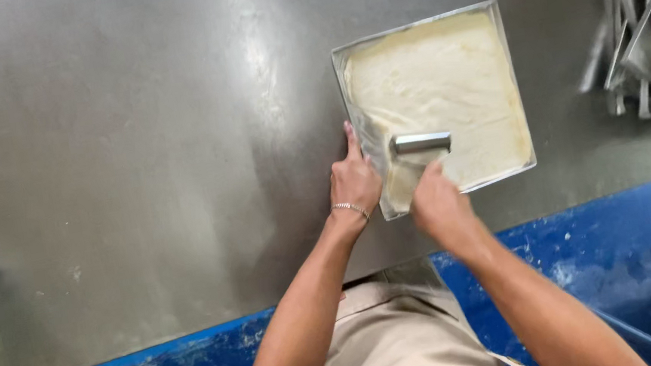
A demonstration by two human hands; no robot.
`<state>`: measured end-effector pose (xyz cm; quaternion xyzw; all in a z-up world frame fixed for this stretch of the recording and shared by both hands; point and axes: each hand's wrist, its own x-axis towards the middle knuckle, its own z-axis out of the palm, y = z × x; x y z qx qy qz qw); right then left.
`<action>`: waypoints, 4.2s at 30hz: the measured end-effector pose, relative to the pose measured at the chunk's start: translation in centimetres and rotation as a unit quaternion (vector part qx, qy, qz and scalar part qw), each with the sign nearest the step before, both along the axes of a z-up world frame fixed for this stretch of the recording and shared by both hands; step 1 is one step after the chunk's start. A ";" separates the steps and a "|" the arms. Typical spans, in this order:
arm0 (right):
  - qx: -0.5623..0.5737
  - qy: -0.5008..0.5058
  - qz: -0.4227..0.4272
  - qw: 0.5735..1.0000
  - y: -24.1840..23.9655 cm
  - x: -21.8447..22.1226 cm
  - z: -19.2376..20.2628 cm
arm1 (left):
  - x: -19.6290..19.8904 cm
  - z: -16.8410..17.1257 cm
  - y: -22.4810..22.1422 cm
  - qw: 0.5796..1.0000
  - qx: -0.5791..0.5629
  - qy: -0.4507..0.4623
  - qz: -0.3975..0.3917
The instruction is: The person flattens and shapes dough in metal trays by hand and using a handheld roller tool.
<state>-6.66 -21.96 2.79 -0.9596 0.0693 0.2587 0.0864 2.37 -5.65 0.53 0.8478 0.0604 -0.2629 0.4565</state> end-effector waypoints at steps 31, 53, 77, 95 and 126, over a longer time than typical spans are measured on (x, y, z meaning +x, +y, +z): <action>0.078 -0.050 -0.172 0.981 -7.5 4.4 9.7 | 1.4 3.3 7.1 0.963 0.123 -0.239 -0.008; 0.069 -0.034 -0.153 0.985 -6.2 5.5 3.7 | 6.8 4.6 7.0 0.990 -0.044 0.128 0.032; 0.035 -0.032 0.042 0.998 -4.8 4.5 0.2 | 5.7 3.7 5.7 0.992 -0.100 0.050 0.066; 0.199 -0.229 0.204 0.931 -2.2 3.7 -1.8 | 4.3 1.6 4.1 0.979 -0.153 0.086 0.108; 0.039 -0.102 0.135 0.985 3.7 -2.5 2.3 | 13.0 1.5 5.4 0.977 -0.171 0.078 0.105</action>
